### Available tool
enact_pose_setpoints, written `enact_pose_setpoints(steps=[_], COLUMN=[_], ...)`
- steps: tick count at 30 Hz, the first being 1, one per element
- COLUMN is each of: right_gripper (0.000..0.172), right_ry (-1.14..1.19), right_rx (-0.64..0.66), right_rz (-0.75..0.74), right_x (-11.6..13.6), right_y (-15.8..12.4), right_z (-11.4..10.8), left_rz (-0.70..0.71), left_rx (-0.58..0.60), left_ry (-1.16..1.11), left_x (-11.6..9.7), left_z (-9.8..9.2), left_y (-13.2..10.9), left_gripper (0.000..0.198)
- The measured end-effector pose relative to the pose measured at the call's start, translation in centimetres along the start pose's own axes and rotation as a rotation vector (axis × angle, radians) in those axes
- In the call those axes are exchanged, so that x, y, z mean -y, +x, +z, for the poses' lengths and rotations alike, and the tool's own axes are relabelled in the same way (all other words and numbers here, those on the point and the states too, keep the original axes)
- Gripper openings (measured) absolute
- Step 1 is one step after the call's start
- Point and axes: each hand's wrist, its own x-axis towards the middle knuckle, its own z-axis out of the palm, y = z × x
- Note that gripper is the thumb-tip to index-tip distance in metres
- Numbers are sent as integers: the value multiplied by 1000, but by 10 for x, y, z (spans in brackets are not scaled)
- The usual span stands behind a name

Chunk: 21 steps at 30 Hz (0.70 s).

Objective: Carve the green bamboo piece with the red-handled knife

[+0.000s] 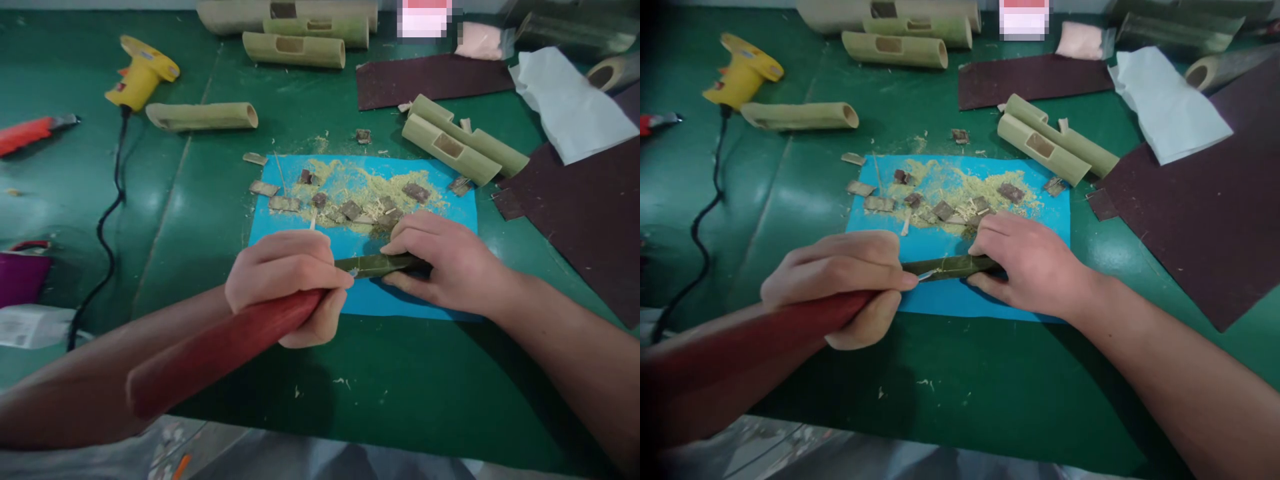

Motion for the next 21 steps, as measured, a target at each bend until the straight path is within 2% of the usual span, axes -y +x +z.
enact_pose_setpoints(steps=[4,9,14,21], right_gripper=[13,14,12,14], right_ry=[0,-2,11,10], right_rx=[-18,-5,1,-1], right_rz=[-17,-4,3,-4], right_x=[-1,-1,-2,-1], right_y=[0,0,0,1], right_z=[1,1,1,1], left_rz=[-82,-94,-57,-51], left_rx=[-56,-28,-68,-41], left_ry=[-52,-51,-73,-18], left_x=[0,1,3,2], left_z=[1,1,4,1], left_y=[0,1,0,1], left_gripper=[15,18,14,10])
